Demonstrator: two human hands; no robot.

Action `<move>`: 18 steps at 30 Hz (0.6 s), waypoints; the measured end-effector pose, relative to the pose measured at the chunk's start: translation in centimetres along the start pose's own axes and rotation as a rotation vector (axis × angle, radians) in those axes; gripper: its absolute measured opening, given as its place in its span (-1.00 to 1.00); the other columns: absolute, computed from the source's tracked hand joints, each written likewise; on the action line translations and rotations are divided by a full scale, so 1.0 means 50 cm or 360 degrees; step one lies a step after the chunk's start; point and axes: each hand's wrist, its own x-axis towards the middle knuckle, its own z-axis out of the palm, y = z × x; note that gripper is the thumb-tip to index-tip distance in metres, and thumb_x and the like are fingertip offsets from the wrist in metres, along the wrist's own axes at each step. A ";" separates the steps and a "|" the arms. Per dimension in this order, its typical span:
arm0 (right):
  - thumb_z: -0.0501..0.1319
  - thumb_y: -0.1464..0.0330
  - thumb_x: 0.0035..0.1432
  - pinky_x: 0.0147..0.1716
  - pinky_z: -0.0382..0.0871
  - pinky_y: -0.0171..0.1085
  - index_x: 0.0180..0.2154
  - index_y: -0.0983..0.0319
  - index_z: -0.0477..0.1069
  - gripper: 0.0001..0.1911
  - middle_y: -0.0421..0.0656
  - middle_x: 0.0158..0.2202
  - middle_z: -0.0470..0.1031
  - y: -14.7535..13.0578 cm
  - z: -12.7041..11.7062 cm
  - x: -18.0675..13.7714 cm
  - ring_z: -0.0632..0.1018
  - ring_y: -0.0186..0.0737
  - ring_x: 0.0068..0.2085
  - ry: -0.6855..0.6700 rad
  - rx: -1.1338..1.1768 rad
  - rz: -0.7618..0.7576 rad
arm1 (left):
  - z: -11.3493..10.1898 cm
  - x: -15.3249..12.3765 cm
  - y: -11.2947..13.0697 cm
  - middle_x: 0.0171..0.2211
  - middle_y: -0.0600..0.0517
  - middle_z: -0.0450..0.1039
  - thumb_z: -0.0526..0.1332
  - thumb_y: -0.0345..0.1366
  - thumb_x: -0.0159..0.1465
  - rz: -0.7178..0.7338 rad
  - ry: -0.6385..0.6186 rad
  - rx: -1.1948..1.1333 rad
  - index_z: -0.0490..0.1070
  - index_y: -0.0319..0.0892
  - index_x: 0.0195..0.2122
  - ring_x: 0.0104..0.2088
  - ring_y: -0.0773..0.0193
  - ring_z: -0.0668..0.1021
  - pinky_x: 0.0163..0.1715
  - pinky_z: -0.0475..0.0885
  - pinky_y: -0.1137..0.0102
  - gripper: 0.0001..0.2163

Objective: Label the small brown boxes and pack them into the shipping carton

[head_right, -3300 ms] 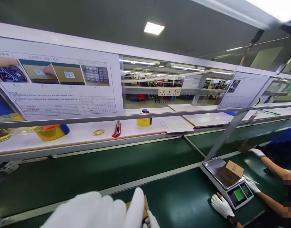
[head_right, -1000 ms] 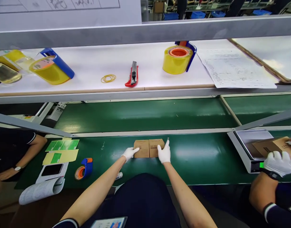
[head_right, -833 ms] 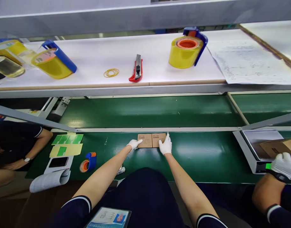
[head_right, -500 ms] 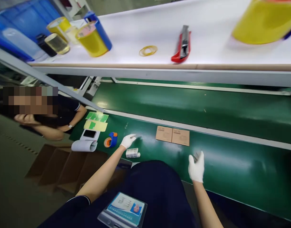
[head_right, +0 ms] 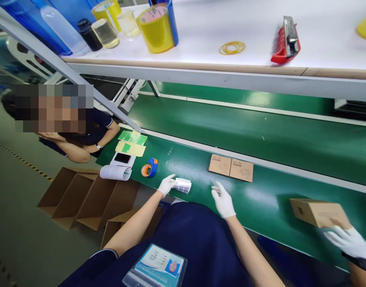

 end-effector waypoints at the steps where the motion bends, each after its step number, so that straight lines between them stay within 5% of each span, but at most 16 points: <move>1: 0.18 0.14 0.23 0.13 0.49 -0.01 0.31 0.23 0.33 -0.34 -0.02 0.02 0.62 -0.017 0.026 0.003 0.64 -0.03 0.00 -0.0053 -0.0012 -0.0062 | 0.000 -0.013 0.003 -0.26 -0.07 0.63 0.39 -0.24 0.18 0.0053 -0.0054 -0.0050 0.29 -0.36 0.36 -0.22 0.17 0.60 -0.05 0.51 0.25 -0.28; 8: 0.22 0.39 0.12 0.32 0.30 0.04 0.31 0.15 0.35 -0.32 -0.10 0.17 0.54 -0.106 0.175 0.024 0.49 -0.02 0.23 -0.0354 -0.0185 -0.0732 | -0.028 -0.085 0.038 -0.32 0.03 0.56 0.39 -0.17 0.16 0.0278 -0.0314 -0.0216 0.24 -0.32 0.39 -0.27 0.24 0.57 -0.06 0.49 0.27 -0.22; 13: 0.22 0.41 0.08 0.12 0.49 -0.04 0.30 0.13 0.35 -0.30 -0.16 -0.04 0.63 -0.128 0.210 0.034 0.63 -0.13 -0.04 -0.0402 -0.0046 -0.0607 | -0.065 -0.098 0.070 -0.37 0.02 0.53 0.32 -0.13 0.25 0.0386 -0.0310 -0.0031 0.35 -0.31 0.31 -0.37 0.23 0.54 -0.21 0.51 0.26 -0.37; 18: 0.23 0.34 0.13 0.02 0.54 -0.08 0.26 0.15 0.39 -0.37 -0.23 -0.19 0.65 -0.167 0.220 0.019 0.63 -0.18 -0.17 -0.0345 0.0126 -0.0505 | -0.090 -0.106 0.127 0.02 -0.10 0.52 0.51 -0.13 0.05 0.0716 -0.0290 0.0188 0.58 -0.14 0.08 0.03 0.04 0.54 0.15 0.42 0.15 -0.45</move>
